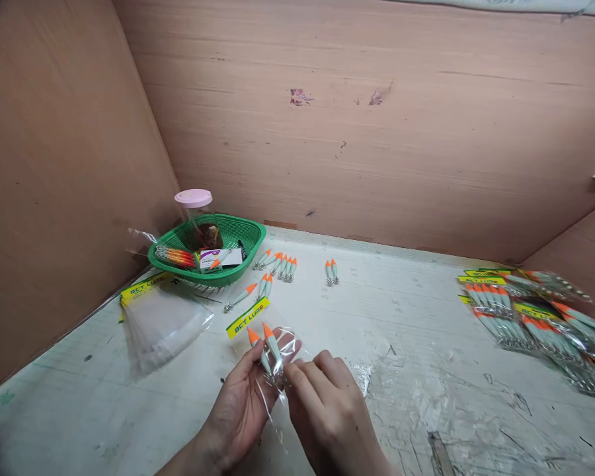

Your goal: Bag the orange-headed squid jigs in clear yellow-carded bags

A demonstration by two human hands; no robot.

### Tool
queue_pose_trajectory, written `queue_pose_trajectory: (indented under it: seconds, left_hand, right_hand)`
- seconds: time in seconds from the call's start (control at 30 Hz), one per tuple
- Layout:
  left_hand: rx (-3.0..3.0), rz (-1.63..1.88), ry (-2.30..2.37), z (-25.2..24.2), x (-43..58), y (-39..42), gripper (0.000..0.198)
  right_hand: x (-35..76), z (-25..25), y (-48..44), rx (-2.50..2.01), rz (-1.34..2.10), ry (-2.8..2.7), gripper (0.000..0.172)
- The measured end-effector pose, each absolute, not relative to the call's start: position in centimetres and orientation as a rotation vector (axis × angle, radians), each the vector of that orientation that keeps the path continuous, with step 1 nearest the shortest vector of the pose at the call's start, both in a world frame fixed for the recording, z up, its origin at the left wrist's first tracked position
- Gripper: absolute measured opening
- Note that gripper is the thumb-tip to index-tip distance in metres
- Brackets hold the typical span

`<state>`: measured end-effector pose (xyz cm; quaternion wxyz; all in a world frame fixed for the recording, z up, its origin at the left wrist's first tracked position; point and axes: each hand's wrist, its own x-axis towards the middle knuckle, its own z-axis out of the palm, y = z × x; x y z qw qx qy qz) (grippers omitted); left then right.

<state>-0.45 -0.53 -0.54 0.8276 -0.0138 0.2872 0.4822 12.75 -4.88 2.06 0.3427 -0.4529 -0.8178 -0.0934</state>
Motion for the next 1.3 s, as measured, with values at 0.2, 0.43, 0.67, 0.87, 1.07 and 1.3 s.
queue_pose_trajectory:
  seconds: [0.2, 0.43, 0.67, 0.87, 1.07, 1.3]
  left_hand:
    - [0.001, 1.021, 0.564, -0.5, -0.5, -0.9, 0.035]
    - [-0.063, 0.988, 0.589, -0.7, -0.3, -0.9, 0.037]
    - [-0.094, 1.006, 0.602, 0.5, -0.9, -0.9, 0.040]
    - [-0.087, 1.002, 0.637, -0.3, -0.6, -0.7, 0.037]
    - [-0.090, 0.978, 0.634, -0.3, -0.5, -0.8, 0.042]
    - [-0.031, 1.028, 0.612, -0.3, -0.8, -0.4, 0.036]
  right_hand:
    - [12.5, 0.3, -5.3, -1.291, -0.182, -1.926, 0.025]
    - [13.9, 3.1, -5.1, -1.209, -0.046, -2.019, 0.024]
    - [14.5, 1.7, 6.3, -1.370, 0.275, -1.940, 0.007]
    - [10.3, -3.7, 11.5, -1.395, 0.306, -2.105, 0.019]
    - [10.2, -4.1, 10.3, -1.440, 0.317, -2.115, 0.017]
    - [11.9, -2.5, 9.1, -1.458, 0.425, -2.021, 0.010]
